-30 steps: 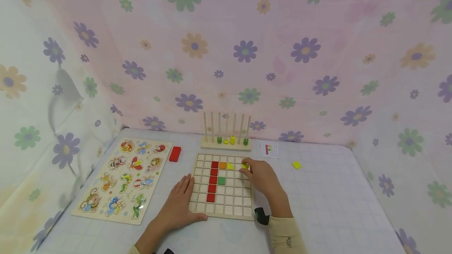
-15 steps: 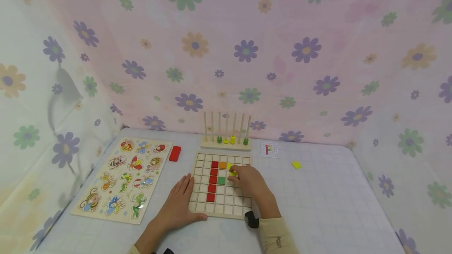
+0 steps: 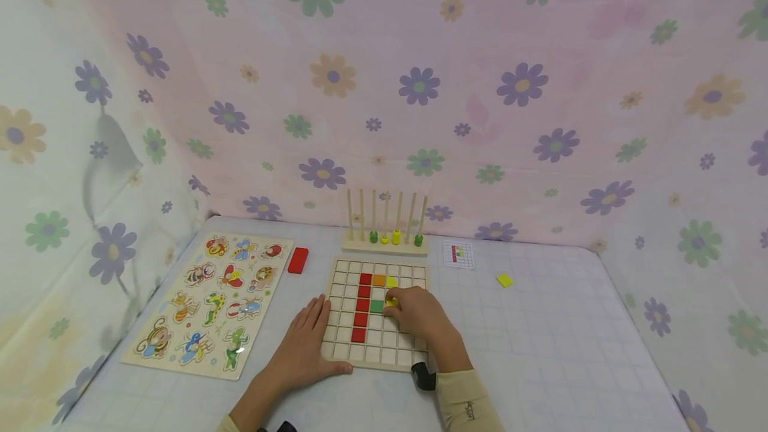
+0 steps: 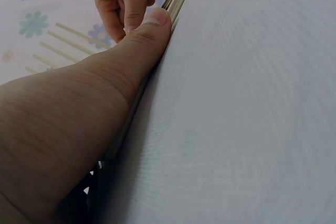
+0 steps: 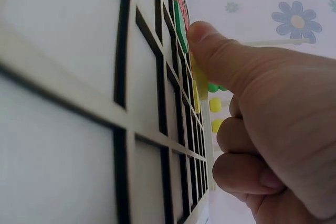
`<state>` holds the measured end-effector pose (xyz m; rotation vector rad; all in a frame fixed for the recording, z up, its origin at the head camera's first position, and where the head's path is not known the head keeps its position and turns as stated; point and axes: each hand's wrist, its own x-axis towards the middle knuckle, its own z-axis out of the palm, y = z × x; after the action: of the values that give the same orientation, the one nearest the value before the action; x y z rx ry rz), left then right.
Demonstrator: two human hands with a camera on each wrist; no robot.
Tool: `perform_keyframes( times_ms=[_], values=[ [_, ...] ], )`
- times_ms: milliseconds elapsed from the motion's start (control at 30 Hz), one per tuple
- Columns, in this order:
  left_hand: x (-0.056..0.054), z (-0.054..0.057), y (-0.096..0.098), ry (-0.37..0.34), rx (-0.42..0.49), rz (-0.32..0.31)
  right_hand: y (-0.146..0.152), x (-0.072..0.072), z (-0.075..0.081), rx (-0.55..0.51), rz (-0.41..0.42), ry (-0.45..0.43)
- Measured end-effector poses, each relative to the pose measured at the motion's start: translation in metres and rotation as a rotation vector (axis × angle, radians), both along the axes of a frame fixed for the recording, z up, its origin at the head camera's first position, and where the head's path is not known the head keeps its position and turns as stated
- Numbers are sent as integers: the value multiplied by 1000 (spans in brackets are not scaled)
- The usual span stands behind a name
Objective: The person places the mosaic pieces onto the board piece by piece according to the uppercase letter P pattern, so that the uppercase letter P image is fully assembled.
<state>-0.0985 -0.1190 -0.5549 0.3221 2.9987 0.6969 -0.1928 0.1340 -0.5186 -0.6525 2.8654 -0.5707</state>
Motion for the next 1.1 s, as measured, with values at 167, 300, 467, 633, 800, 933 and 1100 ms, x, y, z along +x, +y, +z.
perform_keyframes(
  times_ms=[167,300,467,633,800,933,1100],
  values=[
    [0,-1,0,-2,1,0,-1,1,0,-9,2,-10],
    [0,-1,0,0,3,0,-1,2,1,-15,5,-10],
    [-1,-1,0,1,-7,0,-2,3,2,-20,-10,-15],
    [-1,0,1,-7,-1,3,-2,4,0,-34,-34,-21],
    [0,1,1,-7,4,5,-2,3,-4,-67,-60,-38],
    [0,1,1,-3,-2,4,-1,2,-6,-76,-66,-30],
    [0,1,1,-2,-9,4,-1,1,-7,-73,-65,-28]
  ],
)
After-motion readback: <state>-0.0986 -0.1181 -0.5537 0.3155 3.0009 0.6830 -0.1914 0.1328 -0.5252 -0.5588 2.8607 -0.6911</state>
